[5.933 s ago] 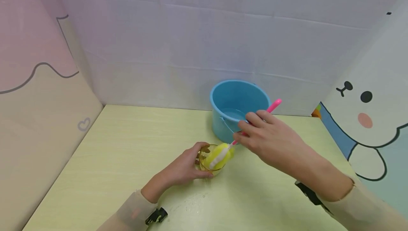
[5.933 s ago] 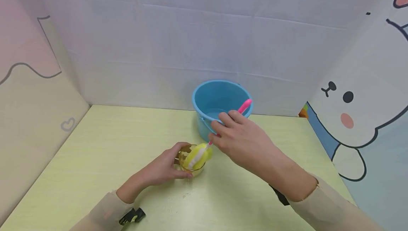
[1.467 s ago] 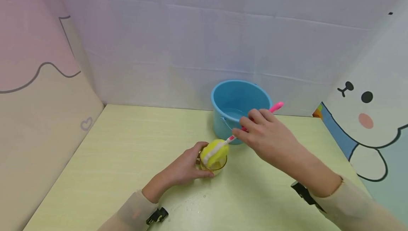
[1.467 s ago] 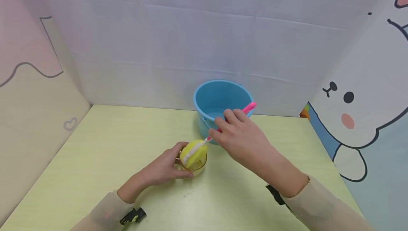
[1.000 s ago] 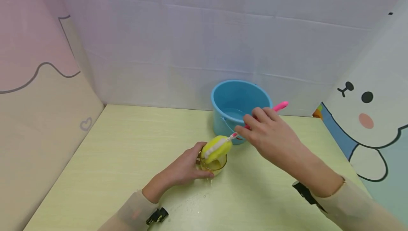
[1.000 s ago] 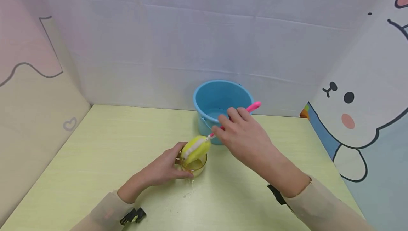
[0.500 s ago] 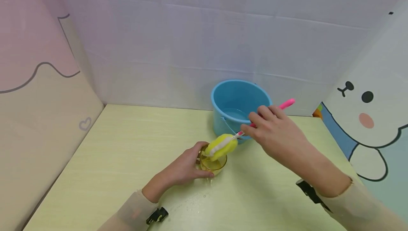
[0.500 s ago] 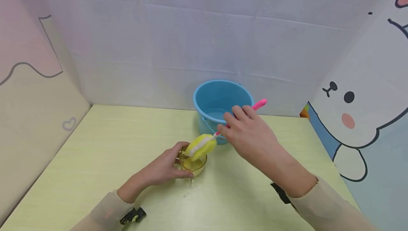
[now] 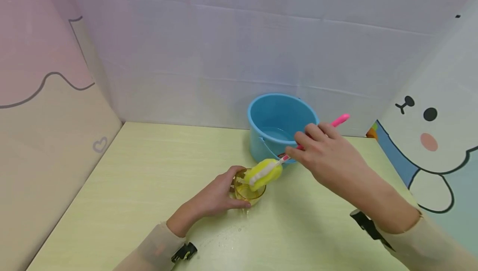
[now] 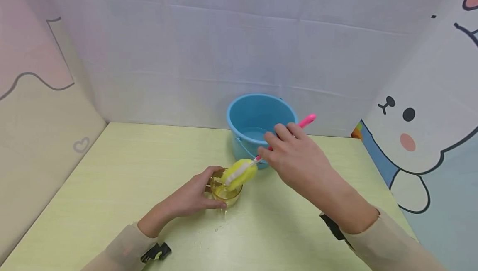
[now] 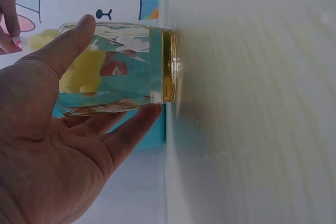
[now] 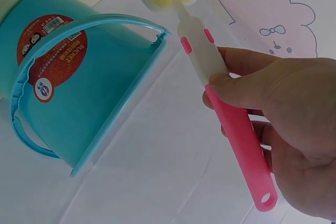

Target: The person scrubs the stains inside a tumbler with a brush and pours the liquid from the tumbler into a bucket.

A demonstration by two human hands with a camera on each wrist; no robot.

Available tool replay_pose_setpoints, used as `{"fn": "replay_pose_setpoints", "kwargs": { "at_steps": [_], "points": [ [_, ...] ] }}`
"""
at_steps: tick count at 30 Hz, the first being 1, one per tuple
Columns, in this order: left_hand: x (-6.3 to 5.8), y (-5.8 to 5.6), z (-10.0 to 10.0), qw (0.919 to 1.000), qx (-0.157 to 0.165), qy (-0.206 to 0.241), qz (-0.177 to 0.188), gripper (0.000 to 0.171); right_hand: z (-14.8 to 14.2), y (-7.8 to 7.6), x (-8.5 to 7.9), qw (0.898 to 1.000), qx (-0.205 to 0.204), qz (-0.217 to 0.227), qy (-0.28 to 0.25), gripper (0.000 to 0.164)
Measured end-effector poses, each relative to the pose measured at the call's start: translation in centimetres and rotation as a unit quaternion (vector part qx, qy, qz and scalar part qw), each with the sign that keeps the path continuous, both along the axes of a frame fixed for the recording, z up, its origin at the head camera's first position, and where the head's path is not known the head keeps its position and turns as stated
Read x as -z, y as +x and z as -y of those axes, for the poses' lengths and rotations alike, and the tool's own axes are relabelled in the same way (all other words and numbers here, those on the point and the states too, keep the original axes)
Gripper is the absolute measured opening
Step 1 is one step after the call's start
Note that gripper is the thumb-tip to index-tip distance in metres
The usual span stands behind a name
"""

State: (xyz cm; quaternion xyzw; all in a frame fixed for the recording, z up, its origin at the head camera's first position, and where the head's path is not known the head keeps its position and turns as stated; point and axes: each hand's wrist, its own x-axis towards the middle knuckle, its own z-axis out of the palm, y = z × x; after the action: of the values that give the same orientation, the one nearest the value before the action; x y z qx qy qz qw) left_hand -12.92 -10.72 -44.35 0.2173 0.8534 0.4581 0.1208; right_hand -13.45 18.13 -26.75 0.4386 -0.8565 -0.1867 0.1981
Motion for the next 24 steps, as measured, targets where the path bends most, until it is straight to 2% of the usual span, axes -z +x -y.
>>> {"fn": "replay_pose_setpoints", "kwargs": {
  "at_steps": [12,24],
  "points": [
    [0.18,-0.1,0.06,1.0,0.0,-0.003,-0.003,0.096,-0.15,0.53,-0.33,1.0,-0.002,0.015,-0.006,0.037],
    [0.15,-0.05,0.08,0.9999,0.0,-0.008,-0.008,0.095,0.04,0.79,-0.47,0.999,-0.008,0.032,-0.005,0.043]
  ]
}}
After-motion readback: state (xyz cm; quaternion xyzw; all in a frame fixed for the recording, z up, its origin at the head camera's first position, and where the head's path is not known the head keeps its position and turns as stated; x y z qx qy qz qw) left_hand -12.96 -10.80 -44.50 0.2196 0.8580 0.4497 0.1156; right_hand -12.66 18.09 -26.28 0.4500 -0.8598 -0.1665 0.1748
